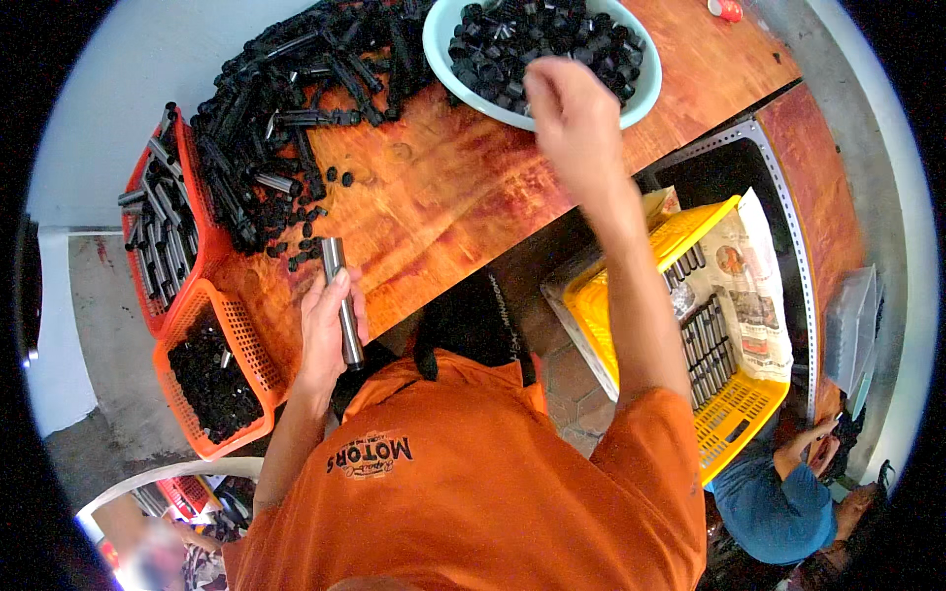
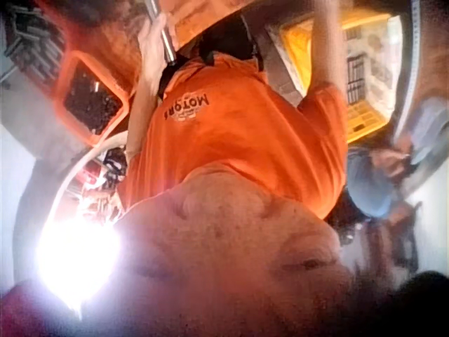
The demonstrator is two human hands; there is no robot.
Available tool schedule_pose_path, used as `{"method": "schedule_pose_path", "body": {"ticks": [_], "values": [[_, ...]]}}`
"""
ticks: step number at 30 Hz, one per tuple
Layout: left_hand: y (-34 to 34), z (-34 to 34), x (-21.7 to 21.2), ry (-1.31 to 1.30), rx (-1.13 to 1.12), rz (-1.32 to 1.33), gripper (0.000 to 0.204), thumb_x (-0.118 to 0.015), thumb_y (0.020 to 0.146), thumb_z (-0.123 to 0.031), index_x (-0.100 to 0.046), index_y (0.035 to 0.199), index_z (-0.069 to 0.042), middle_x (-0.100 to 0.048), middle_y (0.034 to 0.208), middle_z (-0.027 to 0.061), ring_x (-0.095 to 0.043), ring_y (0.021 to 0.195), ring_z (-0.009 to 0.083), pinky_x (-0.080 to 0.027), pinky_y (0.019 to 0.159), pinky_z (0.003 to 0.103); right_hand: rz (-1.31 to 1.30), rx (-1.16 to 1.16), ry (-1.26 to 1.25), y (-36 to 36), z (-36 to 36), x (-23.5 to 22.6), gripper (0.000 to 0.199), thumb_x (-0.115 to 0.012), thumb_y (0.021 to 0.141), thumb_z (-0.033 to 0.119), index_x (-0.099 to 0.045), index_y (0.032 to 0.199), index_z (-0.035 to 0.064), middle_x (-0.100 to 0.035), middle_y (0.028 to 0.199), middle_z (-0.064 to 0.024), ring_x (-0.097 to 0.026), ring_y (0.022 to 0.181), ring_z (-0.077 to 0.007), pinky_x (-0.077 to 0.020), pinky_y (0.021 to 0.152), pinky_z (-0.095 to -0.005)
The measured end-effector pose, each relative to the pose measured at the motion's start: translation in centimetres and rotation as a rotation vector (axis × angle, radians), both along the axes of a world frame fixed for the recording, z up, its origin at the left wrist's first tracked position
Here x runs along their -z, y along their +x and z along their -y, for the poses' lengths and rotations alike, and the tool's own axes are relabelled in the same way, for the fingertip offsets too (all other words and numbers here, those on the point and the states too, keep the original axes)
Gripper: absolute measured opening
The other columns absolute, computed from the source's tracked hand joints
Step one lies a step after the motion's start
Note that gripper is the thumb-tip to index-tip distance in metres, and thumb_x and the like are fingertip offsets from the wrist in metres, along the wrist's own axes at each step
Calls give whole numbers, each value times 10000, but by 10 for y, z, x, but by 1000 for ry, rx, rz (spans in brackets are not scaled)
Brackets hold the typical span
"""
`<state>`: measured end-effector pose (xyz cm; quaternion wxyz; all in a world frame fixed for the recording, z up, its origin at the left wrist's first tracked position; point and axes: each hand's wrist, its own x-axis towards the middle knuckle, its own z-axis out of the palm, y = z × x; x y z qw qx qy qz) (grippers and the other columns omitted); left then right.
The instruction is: The person assembles small black plastic pieces onto cylindrical metal rods at a workbench. They pick up rods and black components, fit the pieces onto the rods, and place the assembled units into a yellow basket. The process is repeated with multiple rods and components.
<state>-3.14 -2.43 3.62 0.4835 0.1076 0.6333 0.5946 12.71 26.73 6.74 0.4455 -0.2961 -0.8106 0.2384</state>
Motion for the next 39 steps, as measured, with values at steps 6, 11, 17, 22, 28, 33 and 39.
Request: {"method": "schedule_pose_path", "body": {"ticks": [6, 11, 17, 22, 28, 33, 39], "values": [[-1, 10, -1, 109, -2, -34, 278, -486, 992, -344, -453, 996, -68, -535, 680, 42, -503, 437, 104, -423, 391, 228, 545, 15, 152, -45, -107, 3, 298, -624, 860, 278, -651, 1018, 26, -648, 936, -234, -629, 903, -399, -509, 798, -458], [-4, 20, 1, 147, -40, 17, 261, -508, 990, -317, -475, 1029, -61, -572, 710, 41, -534, 440, 109, -446, 385, 233, 878, 79, 77, -94, -119, 17, 480, -602, 861, 455, -622, 1153, 76, -647, 1090, -200, -622, 1031, -363, -506, 873, -475], [-3, 27, 9, 134, -94, 90, 274, -510, 987, -288, -507, 1102, -39, -580, 688, 46, -518, 412, 116, -434, 367, 232, 809, -156, -73, -64, -144, 12, 513, -644, 848, 360, -580, 1210, 2, -663, 1043, -212, -644, 966, -317, -499, 842, -386], [-4, 28, 12, 128, -38, 120, 230, -528, 984, -275, -471, 1033, -58, -576, 696, 40, -534, 438, 113, -446, 388, 229, 848, -356, -176, -43, -122, -7, 462, -663, 842, 212, -540, 1219, -26, -659, 1044, -203, -635, 978, -294, -493, 840, -374], [1, 25, 10, 123, -19, 121, 207, -507, 991, -269, -478, 1036, -69, -575, 704, 39, -523, 431, 112, -438, 384, 230, 1120, -291, 22, -43, -109, -14, 356, -604, 774, 90, -601, 1116, -9, -654, 1017, -218, -616, 1000, -355, -494, 847, -411], [0, 27, 9, 125, -21, 120, 197, -496, 994, -258, -481, 1052, -70, -570, 701, 36, -516, 425, 114, -431, 379, 234, 1033, -225, 152, -41, -108, 0, 318, -551, 767, 50, -638, 1071, 17, -671, 948, -196, -613, 986, -373, -492, 865, -431], [-2, 29, 3, 192, -3, 150, 178, -503, 993, -234, -464, 1024, -63, -573, 718, 49, -533, 458, 108, -446, 411, 220, 630, 32, 294, -43, -94, -18, 266, -519, 797, 73, -660, 1023, 58, -645, 1002, -198, -633, 944, -379, -519, 825, -471]]}}
